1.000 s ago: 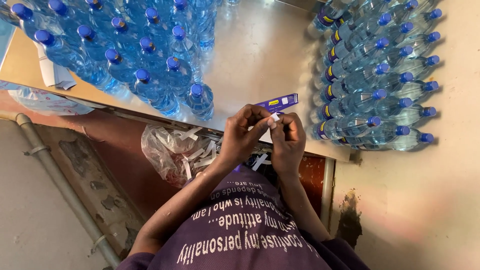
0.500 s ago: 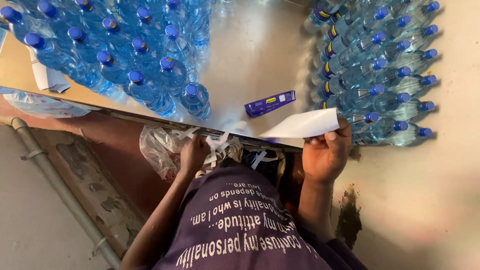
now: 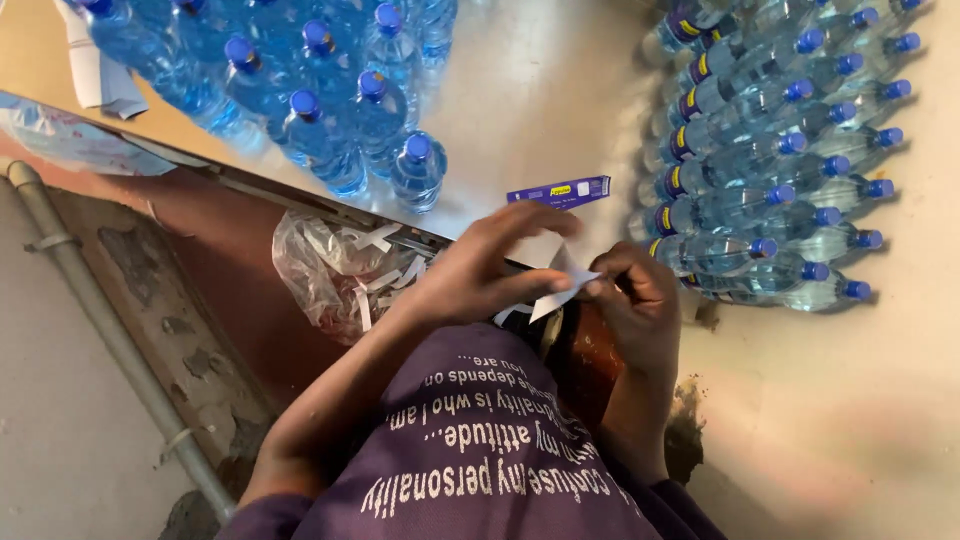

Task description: Manually applying adhesive labels to plastic water bottles at a workstation.

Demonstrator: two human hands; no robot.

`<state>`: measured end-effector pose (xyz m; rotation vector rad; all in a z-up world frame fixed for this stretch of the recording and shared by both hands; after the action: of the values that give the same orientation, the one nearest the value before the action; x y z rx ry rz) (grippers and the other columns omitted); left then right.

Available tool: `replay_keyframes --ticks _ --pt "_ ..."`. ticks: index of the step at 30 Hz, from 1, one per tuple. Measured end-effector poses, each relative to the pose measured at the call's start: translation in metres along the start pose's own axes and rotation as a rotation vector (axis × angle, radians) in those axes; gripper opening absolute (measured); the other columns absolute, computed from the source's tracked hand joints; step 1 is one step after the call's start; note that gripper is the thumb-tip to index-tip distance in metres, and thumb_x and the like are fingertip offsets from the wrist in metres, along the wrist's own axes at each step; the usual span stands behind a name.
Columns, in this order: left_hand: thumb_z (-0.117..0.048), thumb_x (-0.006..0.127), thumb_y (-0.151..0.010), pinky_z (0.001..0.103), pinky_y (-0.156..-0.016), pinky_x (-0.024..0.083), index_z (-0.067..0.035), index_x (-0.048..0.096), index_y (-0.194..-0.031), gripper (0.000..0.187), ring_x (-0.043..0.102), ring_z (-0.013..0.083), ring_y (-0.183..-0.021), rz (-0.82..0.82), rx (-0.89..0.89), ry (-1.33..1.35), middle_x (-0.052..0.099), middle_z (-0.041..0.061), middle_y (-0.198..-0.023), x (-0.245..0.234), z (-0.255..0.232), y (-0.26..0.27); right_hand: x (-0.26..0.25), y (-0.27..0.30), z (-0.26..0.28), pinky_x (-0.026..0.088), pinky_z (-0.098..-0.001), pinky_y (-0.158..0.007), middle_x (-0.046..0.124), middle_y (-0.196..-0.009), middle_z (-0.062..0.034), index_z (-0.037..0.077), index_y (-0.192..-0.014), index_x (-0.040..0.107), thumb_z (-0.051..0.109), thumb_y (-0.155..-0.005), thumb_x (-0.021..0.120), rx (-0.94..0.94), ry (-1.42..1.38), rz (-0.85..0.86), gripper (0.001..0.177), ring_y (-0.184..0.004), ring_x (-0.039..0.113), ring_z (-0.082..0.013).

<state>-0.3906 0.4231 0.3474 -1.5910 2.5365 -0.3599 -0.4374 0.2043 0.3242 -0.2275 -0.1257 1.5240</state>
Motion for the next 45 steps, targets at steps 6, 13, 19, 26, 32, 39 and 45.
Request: replay_keyframes --ticks 6,13,19,26,32,39,45 --pt "-0.013 0.075 -0.108 0.039 -0.082 0.062 -0.007 0.079 -0.114 0.01 0.075 0.0189 -0.087 0.054 0.013 0.118 0.074 0.006 -0.089 0.02 -0.002 -0.01 0.026 -0.001 0.036 0.058 -0.0394 -0.075 0.072 -0.088 -0.0138 0.003 -0.102 0.078 0.014 -0.102 0.081 -0.047 0.382 -0.015 0.012 -0.085 0.074 -0.0296" --pt "-0.007 0.081 -0.103 0.033 -0.07 0.06 -0.002 0.074 -0.12 0.019 0.073 0.0168 -0.075 -0.25 0.017 0.19 0.077 0.009 -0.082 0.012 0.015 0.01 0.056 0.012 0.037 0.059 -0.0383 -0.07 0.074 -0.093 -0.0167 -0.001 -0.115 0.071 0.034 -0.11 0.073 0.066 0.193 -0.142 0.035 -0.083 0.071 -0.0178" --pt "-0.013 0.078 -0.107 0.028 -0.06 0.053 -0.003 0.072 -0.114 0.013 0.064 0.0131 -0.072 -0.483 0.086 0.181 0.07 0.008 -0.084 -0.02 0.026 0.014 0.057 0.007 0.024 0.058 -0.0302 -0.063 0.073 -0.087 -0.0154 0.0 -0.113 0.071 0.023 -0.114 0.068 0.1 0.177 -0.254 0.023 -0.077 0.073 -0.0173" --pt "-0.034 0.076 -0.11 0.021 -0.037 0.05 -0.006 0.064 -0.113 0.031 0.06 0.0101 -0.051 -0.976 0.138 0.103 0.064 0.005 -0.083 -0.156 -0.012 0.055 0.05 0.021 -0.174 0.055 -0.0359 -0.064 0.075 -0.075 -0.0157 0.004 -0.097 0.075 0.018 -0.108 0.072 0.345 0.23 -0.141 0.018 -0.066 0.072 -0.0234" --pt "-0.036 0.082 -0.108 0.022 -0.035 0.051 -0.006 0.062 -0.117 0.038 0.061 0.0143 -0.045 -1.148 0.118 -0.098 0.07 0.013 -0.09 -0.188 -0.019 0.091 0.071 0.136 -0.34 0.056 -0.0624 -0.11 0.061 -0.154 -0.0368 0.004 -0.167 0.049 0.043 -0.111 0.064 0.893 0.999 0.911 0.07 -0.138 0.066 -0.0512" --pt "-0.02 0.07 -0.11 0.029 -0.051 0.054 -0.02 0.08 -0.104 0.012 0.07 0.0204 -0.058 -0.783 0.286 -0.484 0.08 0.002 -0.09 -0.068 0.036 0.062 0.121 0.029 -0.132 0.066 -0.0382 -0.079 0.078 -0.098 -0.0197 0.003 -0.118 0.075 0.031 -0.091 0.069 0.645 -0.332 0.32 0.04 -0.088 0.08 -0.0266" --pt "-0.011 0.073 -0.098 0.04 -0.084 0.068 -0.013 0.08 -0.111 0.015 0.082 0.0296 -0.095 -0.577 0.568 -0.549 0.079 0.005 -0.107 0.015 0.011 0.006 0.055 -0.009 -0.084 0.066 -0.0324 -0.068 0.069 -0.117 -0.0173 0.003 -0.149 0.051 0.046 -0.108 0.069 0.292 -0.245 -0.047 0.062 -0.071 0.078 -0.0254"
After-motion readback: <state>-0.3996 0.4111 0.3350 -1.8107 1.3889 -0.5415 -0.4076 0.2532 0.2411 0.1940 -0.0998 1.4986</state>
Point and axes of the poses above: each hand's wrist, its own y-axis away from the middle knuckle, its own x-axis out of the palm, z = x × y, the point moved 9 cm from there along -y, towards the middle knuckle
